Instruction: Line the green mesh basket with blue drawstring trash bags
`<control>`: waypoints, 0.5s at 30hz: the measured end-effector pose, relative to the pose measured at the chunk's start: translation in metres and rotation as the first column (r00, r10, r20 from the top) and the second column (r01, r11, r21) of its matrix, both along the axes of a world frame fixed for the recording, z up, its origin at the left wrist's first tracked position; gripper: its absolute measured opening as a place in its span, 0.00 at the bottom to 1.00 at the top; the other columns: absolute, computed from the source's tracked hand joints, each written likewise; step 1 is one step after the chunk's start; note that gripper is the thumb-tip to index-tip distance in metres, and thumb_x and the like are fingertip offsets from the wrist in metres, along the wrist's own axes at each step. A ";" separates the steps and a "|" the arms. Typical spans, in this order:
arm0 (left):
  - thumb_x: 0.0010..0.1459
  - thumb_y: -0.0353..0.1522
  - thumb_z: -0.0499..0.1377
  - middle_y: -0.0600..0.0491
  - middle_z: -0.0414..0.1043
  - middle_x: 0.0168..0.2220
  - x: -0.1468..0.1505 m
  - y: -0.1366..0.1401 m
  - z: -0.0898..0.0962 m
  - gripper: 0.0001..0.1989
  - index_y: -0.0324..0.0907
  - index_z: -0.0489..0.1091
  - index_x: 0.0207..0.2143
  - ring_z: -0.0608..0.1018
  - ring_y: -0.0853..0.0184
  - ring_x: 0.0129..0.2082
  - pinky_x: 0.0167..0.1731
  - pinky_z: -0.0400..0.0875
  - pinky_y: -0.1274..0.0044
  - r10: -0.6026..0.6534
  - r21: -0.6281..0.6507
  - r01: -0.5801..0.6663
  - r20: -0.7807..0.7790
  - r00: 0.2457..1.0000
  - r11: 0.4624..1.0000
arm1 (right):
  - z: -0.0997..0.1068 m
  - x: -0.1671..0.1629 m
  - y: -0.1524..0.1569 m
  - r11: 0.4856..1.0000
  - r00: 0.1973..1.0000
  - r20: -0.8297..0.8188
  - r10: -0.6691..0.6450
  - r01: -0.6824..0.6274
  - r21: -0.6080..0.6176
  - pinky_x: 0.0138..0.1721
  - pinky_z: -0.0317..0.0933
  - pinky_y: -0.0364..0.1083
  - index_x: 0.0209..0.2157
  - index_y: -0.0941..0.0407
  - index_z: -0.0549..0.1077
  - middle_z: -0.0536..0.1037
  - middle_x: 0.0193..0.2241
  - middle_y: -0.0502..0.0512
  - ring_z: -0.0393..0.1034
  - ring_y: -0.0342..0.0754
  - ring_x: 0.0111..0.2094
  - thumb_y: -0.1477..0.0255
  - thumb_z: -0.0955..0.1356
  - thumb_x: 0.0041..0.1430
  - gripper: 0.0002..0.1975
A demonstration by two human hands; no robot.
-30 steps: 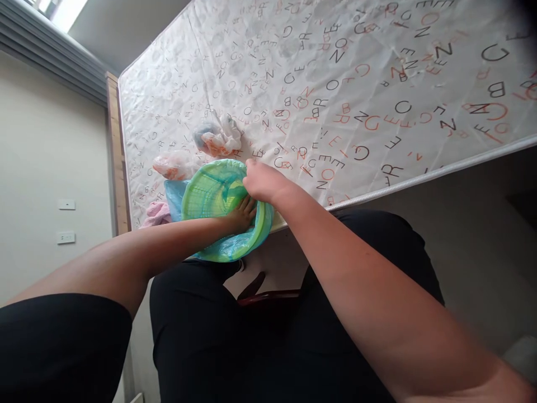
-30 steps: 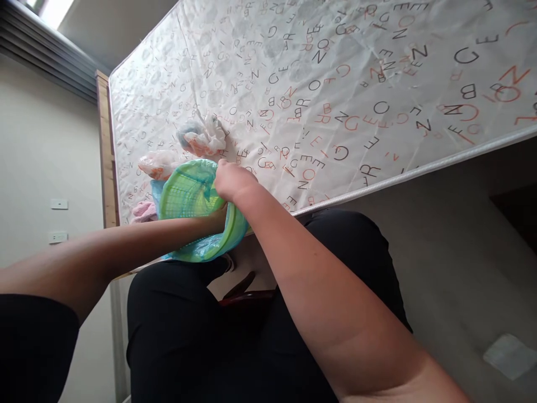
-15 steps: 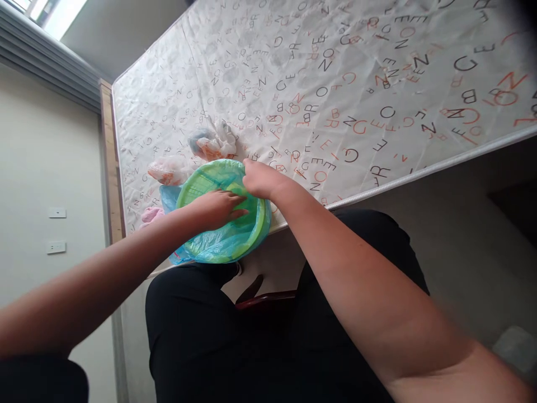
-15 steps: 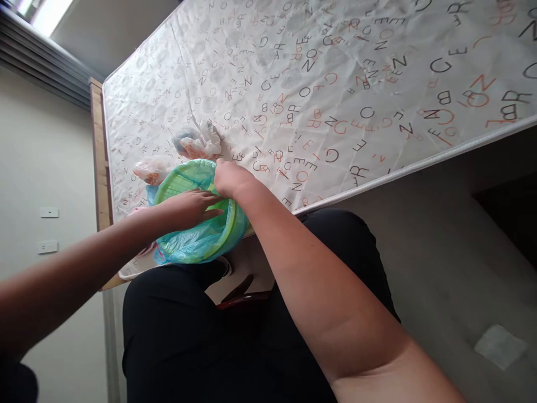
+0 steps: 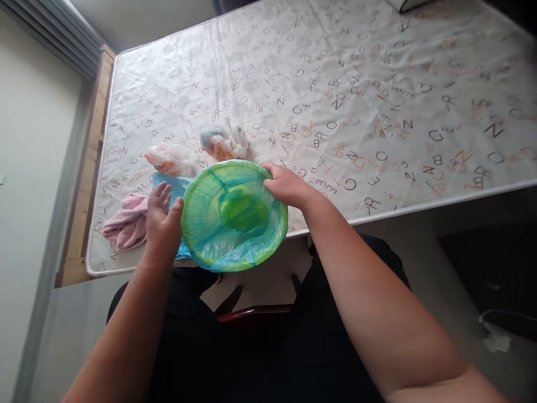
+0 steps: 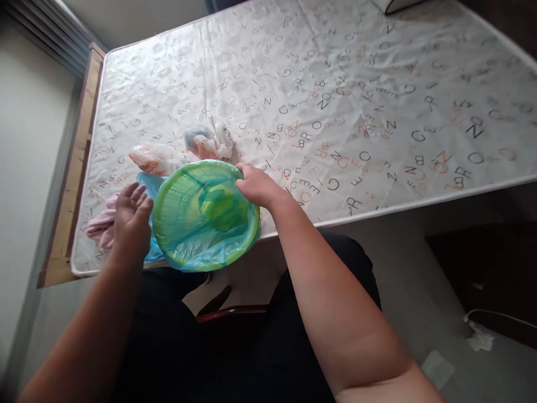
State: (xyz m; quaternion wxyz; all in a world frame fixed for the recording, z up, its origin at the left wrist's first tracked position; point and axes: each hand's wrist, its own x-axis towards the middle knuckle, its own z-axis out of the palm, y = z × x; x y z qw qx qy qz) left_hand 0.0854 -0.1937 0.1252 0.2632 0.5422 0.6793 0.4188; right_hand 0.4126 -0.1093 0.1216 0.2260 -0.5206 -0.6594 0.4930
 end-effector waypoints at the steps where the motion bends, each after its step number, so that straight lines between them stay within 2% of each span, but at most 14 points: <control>1: 0.65 0.46 0.64 0.42 0.68 0.70 -0.002 0.007 -0.004 0.31 0.47 0.66 0.67 0.70 0.48 0.71 0.71 0.65 0.55 0.024 -0.039 -0.019 0.121 0.992 0.999 | -0.002 -0.004 -0.001 1.000 1.000 0.000 -0.008 0.008 -0.016 0.55 0.71 0.54 0.56 0.55 0.77 0.83 0.53 0.59 0.77 0.57 0.52 0.74 0.65 0.60 0.22; 4: 0.54 0.41 0.68 0.43 0.76 0.62 -0.007 0.020 -0.009 0.33 0.45 0.71 0.63 0.80 0.46 0.60 0.60 0.77 0.56 0.034 -0.217 0.046 0.351 0.936 0.975 | -0.008 -0.018 -0.002 0.994 0.998 -0.004 -0.055 0.054 -0.090 0.55 0.71 0.54 0.57 0.54 0.76 0.83 0.54 0.59 0.78 0.58 0.53 0.70 0.66 0.62 0.22; 6: 0.46 0.35 0.67 0.43 0.78 0.60 -0.014 0.023 -0.011 0.39 0.44 0.71 0.63 0.80 0.46 0.57 0.56 0.79 0.58 0.050 -0.272 0.062 0.384 0.922 0.960 | -0.013 -0.027 -0.002 0.986 0.994 -0.004 -0.112 0.111 -0.125 0.56 0.71 0.55 0.59 0.53 0.75 0.83 0.55 0.59 0.79 0.58 0.53 0.64 0.68 0.64 0.23; 8: 0.43 0.33 0.65 0.43 0.77 0.61 -0.022 0.023 -0.014 0.41 0.44 0.70 0.64 0.80 0.46 0.57 0.54 0.79 0.59 0.035 -0.282 0.099 0.434 0.900 0.954 | -0.014 -0.032 -0.003 0.978 0.985 0.026 -0.168 0.170 -0.119 0.56 0.71 0.57 0.61 0.52 0.74 0.81 0.59 0.62 0.78 0.60 0.54 0.55 0.69 0.65 0.27; 11: 0.46 0.35 0.64 0.41 0.74 0.64 -0.030 0.022 -0.016 0.39 0.43 0.69 0.63 0.78 0.45 0.61 0.57 0.77 0.58 0.002 -0.223 0.153 0.571 0.821 0.963 | -0.006 -0.032 -0.005 0.960 0.956 0.086 -0.280 0.281 0.006 0.60 0.69 0.60 0.61 0.55 0.73 0.77 0.62 0.67 0.77 0.62 0.56 0.48 0.67 0.65 0.32; 13: 0.50 0.38 0.65 0.41 0.73 0.65 -0.031 0.021 -0.016 0.35 0.43 0.69 0.62 0.74 0.45 0.67 0.63 0.72 0.56 0.011 -0.170 0.111 0.590 0.807 0.979 | 0.009 -0.033 -0.001 0.912 0.911 0.101 -0.399 0.383 0.150 0.61 0.68 0.61 0.58 0.55 0.74 0.76 0.62 0.67 0.76 0.62 0.57 0.49 0.65 0.65 0.30; 15: 0.55 0.40 0.64 0.40 0.73 0.65 -0.029 0.021 -0.016 0.29 0.42 0.71 0.59 0.71 0.46 0.70 0.67 0.67 0.56 0.071 -0.164 0.032 0.582 0.810 0.986 | 0.027 -0.041 0.014 0.847 0.861 0.121 -0.493 0.443 0.294 0.61 0.69 0.61 0.54 0.55 0.75 0.77 0.60 0.67 0.76 0.61 0.56 0.50 0.66 0.65 0.26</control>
